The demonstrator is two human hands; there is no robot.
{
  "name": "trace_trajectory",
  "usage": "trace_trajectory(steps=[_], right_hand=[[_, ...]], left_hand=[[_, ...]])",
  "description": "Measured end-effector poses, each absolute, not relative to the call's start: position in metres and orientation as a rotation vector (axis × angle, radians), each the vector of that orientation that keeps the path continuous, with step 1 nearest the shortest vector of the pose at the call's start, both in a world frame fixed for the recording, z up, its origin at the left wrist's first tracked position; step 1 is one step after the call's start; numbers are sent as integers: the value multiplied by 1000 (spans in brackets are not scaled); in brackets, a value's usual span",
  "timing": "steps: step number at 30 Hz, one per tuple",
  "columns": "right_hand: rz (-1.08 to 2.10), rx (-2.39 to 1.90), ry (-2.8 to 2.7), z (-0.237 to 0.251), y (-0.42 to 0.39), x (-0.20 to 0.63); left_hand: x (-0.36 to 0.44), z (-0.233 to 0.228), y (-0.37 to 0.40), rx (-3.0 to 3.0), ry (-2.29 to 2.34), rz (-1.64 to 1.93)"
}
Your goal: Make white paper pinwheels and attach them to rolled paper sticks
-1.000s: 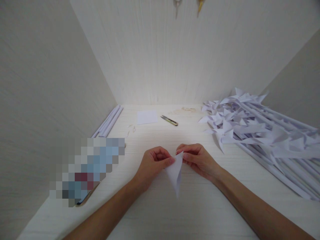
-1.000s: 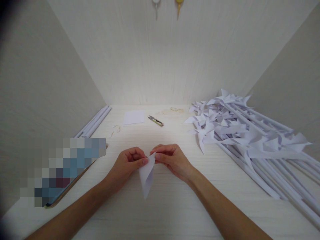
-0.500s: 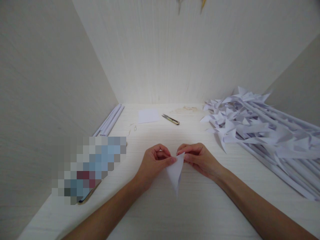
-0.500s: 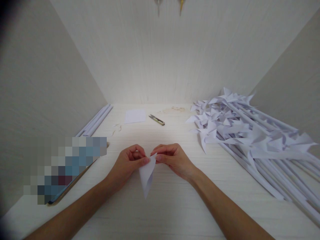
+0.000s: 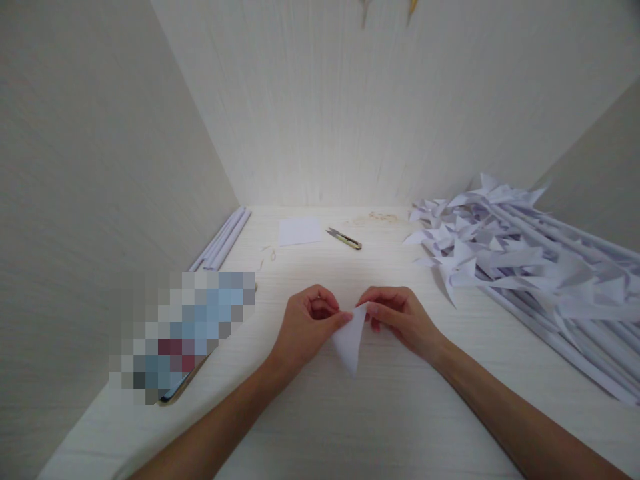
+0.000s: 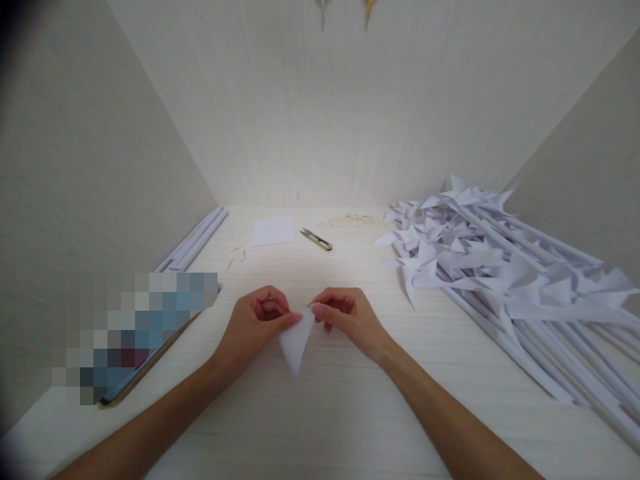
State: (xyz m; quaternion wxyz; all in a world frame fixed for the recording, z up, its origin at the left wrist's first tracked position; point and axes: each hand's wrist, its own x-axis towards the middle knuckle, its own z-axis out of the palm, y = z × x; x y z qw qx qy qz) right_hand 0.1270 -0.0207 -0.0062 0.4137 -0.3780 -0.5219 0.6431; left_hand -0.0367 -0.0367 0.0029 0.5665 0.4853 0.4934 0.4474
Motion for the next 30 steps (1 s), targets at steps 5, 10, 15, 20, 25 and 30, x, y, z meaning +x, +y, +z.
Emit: trace_trajectory(steps=[5,10,15,20,25,30], right_hand=[[1424,-1076,-1691,-4,-24,125],[1249,-1072,-1801,-6,-23,125],[1110,-1144,-1706,-8,-22,127],[1033,-1153,-1638,-8,-23,129],[947,-1099,-1644,-5,-26,129],[866,-1070,-1682,-4,-26,130]], left_hand=[[-34,2,-38,1171,1171,1012],[-33,2,-37,1118,1144,1029],[-36,2,-34,979,1124,1007],[-38,2,-33,914,1087,997],[-37,5,-34,941,1111,1027],[-37,8,-34,955,1126,1024]])
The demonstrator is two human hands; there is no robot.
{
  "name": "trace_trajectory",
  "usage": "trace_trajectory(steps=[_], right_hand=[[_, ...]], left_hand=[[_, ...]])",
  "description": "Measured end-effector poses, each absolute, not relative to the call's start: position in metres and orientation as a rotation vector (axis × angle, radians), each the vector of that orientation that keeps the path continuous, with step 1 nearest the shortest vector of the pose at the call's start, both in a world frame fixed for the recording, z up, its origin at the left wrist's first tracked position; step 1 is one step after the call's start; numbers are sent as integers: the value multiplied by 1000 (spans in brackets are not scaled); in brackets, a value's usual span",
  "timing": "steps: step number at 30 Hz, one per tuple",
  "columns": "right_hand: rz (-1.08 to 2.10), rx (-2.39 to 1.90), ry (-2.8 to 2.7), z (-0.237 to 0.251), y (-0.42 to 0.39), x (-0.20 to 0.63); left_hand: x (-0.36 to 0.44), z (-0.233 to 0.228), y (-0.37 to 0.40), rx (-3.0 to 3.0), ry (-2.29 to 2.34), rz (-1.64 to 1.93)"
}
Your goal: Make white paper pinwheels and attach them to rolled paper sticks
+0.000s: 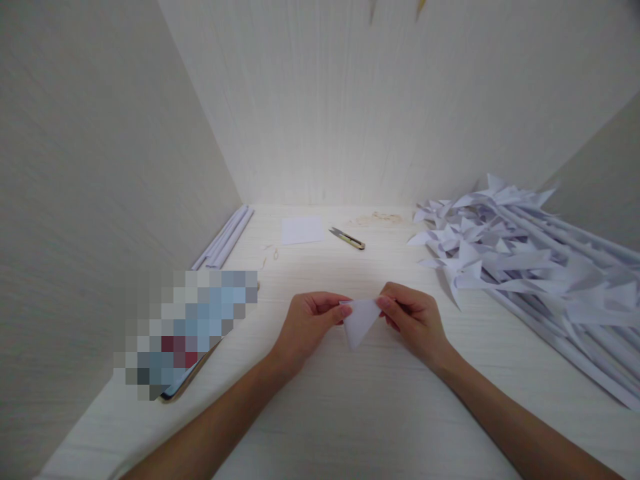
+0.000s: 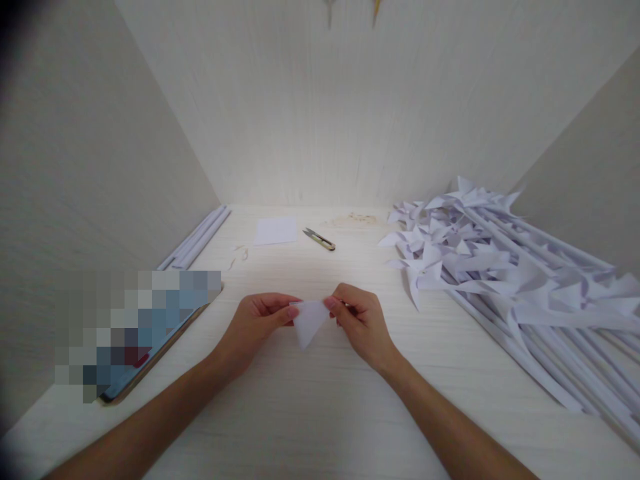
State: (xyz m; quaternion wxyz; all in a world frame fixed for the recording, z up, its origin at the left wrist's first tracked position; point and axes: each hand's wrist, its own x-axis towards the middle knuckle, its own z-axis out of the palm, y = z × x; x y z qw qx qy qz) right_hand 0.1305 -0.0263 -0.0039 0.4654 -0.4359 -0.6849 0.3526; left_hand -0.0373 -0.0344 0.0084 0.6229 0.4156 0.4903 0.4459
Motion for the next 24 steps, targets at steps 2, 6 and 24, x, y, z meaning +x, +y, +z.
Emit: trace_trajectory(steps=[2,6,24], right_hand=[[843,-1053,-1699,-4,-26,131],[833,-1029,-1715,-5,-25,131],[569,-966,-1985,4,-28,137]], left_hand=[[-37,9,-34,969,1132,1025],[-37,7,-35,1044,1159,1029],[-47,14,-36,1819,1216,938]])
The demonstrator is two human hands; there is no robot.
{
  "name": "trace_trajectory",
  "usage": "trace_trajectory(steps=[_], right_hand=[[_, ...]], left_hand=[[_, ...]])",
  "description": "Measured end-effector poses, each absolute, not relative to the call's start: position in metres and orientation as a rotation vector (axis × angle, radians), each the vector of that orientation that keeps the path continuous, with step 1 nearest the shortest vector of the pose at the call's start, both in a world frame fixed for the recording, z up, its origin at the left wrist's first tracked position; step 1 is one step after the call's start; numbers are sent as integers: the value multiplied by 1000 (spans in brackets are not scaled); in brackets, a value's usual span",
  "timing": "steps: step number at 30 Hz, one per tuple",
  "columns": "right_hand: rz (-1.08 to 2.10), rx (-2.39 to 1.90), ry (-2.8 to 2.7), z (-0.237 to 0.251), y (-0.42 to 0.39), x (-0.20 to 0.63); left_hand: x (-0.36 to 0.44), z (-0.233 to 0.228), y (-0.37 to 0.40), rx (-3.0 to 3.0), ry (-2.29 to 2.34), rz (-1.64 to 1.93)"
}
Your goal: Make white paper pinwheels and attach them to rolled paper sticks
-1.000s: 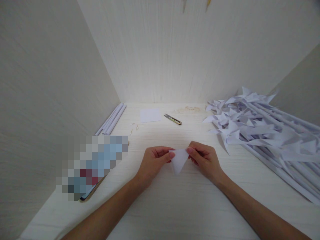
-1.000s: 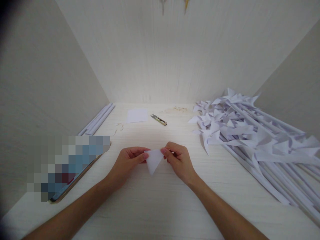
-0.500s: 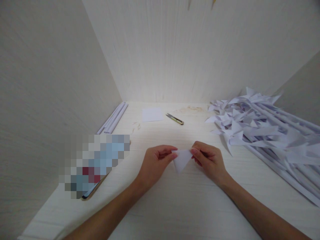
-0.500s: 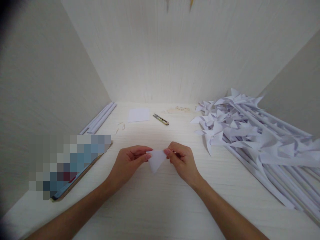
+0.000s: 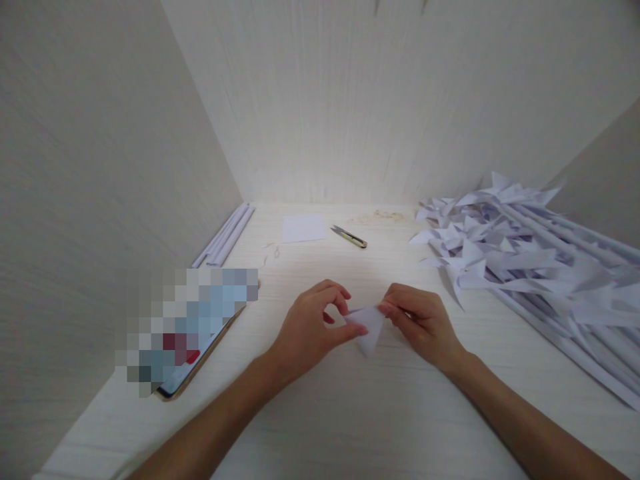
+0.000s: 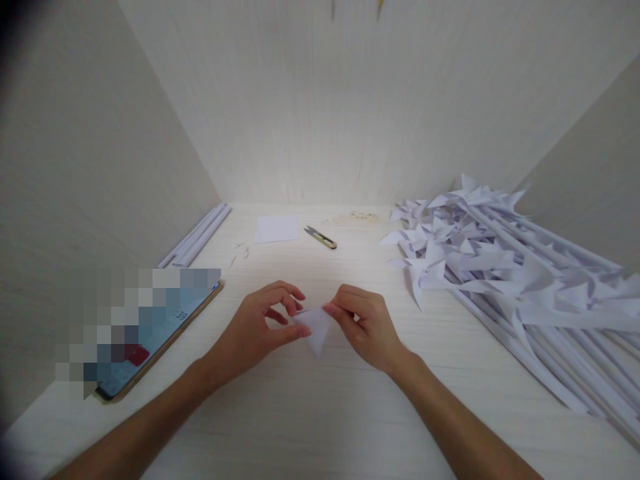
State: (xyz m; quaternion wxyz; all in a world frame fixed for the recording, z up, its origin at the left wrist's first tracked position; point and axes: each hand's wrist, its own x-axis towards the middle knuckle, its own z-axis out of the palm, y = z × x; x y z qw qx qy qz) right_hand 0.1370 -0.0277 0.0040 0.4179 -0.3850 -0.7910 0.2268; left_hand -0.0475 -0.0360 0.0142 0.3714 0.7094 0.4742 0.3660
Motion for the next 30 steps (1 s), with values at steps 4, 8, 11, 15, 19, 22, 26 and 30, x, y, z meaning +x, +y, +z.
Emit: trace_trajectory(steps=[4,8,11,15,19,22,26,30], right_hand=[[527,-960,-2025,5,-28,137],[524,-1022,-1918,4,-27,138],[560,-1109,-1760,0,-27,138],[570,-1081,-1751,-3,-30,135],[525,-1058,-1780,-2,-32,131],[515,-1044,-1795,-1,-33,130],[514,-1006,-1815,-1,-31,130],[547,-989,-1808,-2,-29,131]], left_hand=[[-49,13,-34,1983,1312,902],[-47,12,-34,1731,1277,1002],[-43,9,-34,1332,1197,1092],[-37,3,-36,1149,1176,1108],[-34,2,-37,1115,1190,1127],[-34,4,-37,1092,1203,1150],[-35,6,-36,1089,1209,1144],[-37,7,-36,1071,1174,1155]])
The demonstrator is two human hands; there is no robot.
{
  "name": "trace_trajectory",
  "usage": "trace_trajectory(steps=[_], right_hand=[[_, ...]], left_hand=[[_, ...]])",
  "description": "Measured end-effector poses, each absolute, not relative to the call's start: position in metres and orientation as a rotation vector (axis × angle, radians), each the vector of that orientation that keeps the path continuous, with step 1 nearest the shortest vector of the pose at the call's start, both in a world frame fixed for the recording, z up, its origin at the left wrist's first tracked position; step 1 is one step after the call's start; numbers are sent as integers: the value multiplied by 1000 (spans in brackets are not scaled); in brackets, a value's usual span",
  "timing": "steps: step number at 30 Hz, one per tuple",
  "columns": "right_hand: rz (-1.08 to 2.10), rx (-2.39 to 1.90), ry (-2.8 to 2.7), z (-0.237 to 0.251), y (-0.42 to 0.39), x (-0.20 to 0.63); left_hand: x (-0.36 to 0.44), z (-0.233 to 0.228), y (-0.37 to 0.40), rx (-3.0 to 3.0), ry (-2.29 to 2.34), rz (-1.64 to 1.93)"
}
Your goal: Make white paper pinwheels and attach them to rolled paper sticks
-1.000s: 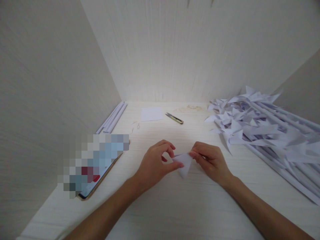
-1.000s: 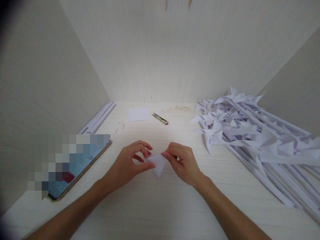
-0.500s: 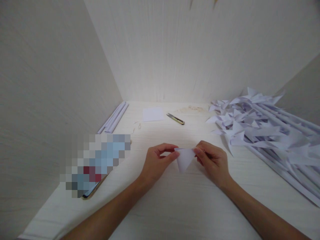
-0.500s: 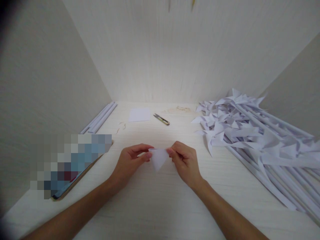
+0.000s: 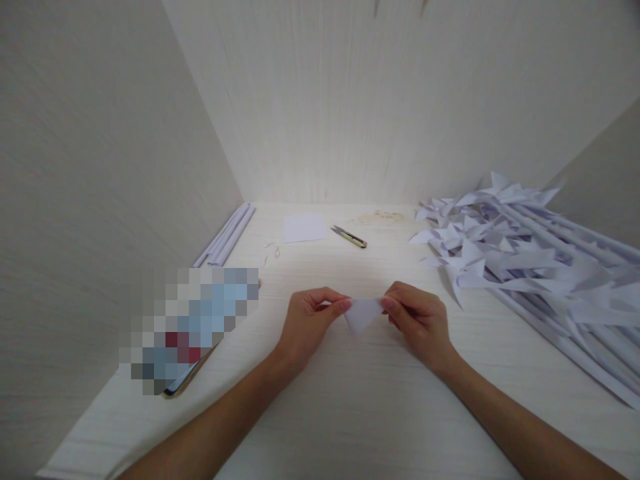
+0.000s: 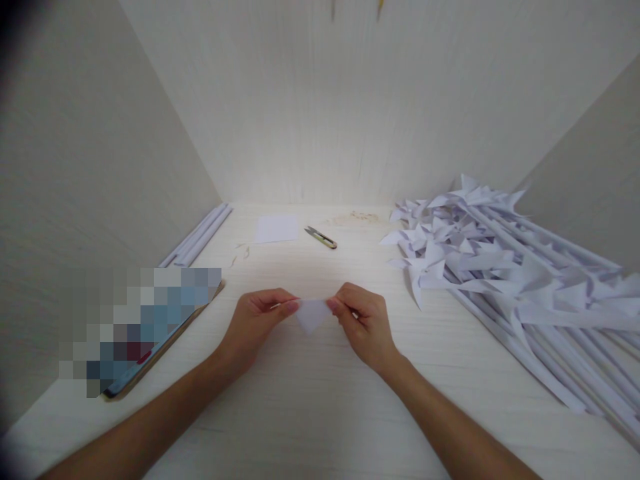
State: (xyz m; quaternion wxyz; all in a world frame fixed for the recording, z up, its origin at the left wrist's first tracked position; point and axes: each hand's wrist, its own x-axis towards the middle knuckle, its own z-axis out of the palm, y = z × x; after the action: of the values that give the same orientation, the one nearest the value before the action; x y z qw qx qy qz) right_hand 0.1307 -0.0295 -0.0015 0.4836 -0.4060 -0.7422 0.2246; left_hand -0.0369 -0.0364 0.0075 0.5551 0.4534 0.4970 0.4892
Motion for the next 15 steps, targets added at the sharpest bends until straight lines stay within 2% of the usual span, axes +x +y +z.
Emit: trace_trajectory(steps=[8,15], right_hand=[[601,-1048,-1689,-4,-30,123],[611,-1074,-1650,-7,-30,119]], left_hand=[[-34,4,-34,970,1196,1216],[-35,0,-33,1188,1322,1293]])
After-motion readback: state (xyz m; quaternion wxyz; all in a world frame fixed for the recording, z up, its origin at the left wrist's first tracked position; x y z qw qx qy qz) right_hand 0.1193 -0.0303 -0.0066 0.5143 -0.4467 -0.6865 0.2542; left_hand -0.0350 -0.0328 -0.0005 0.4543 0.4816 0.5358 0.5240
